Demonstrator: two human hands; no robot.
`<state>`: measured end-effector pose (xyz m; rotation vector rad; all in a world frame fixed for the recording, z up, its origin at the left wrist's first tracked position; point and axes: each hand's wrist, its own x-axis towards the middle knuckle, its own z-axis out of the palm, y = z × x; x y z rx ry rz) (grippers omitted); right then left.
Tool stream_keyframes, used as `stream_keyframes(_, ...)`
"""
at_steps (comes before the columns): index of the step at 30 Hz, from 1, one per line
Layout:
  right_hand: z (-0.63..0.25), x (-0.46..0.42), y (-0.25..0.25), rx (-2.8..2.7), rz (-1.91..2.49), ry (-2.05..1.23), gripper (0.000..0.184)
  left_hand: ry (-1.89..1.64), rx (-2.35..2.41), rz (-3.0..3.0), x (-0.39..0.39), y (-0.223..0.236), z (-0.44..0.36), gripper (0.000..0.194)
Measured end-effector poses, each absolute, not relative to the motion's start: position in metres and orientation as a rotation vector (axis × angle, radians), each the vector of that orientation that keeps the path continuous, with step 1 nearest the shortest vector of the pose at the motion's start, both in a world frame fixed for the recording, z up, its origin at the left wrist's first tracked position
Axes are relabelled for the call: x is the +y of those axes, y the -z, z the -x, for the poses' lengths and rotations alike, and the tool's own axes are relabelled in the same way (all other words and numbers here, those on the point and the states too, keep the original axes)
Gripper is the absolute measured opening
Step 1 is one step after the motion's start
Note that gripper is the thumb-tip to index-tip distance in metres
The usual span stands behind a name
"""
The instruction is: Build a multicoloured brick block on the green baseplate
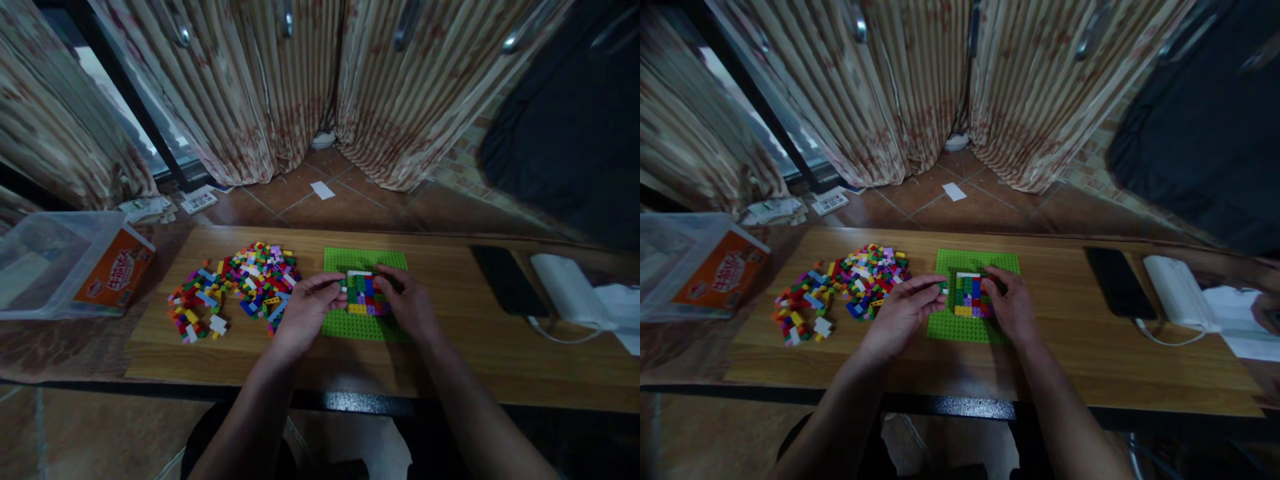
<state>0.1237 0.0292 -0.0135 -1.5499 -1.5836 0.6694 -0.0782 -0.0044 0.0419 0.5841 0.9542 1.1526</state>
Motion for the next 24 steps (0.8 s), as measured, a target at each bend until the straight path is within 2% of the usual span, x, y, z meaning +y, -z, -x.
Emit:
stream_keyframes(8, -0.128, 0.03, 0.011, -1.656, 1.607, -0.638, 0.044, -1.087, 0.8, -0.31, -0.005, -0.045, 0.074, 0.017)
stream_keyframes(13, -0.13, 0.03, 0.003, -1.539, 1.734, -0.563, 0.047, -1.064, 0.778, -0.209, -0.003, -0.053, 0.081, 0.028)
stream_keyframes(16, -0.129, 0.026, -0.007, -1.508, 1.763, -0.407, 0.044, -1.088, 0.824, -0.231, -0.003, -0.055, 0.086, 0.028)
stream_keyframes(19, -0.117, 0.014, -0.018, -1.567, 1.612, -0.26, 0.037, -1.132, 0.873, -0.308, -0.005, -0.056, 0.088, 0.022)
stream_keyframes(24, -0.083, -0.014, -0.029, -1.834, 1.285, -0.378, 0.025, -1.139, 0.924, -0.431, -0.01, -0.047, 0.086, 0.017)
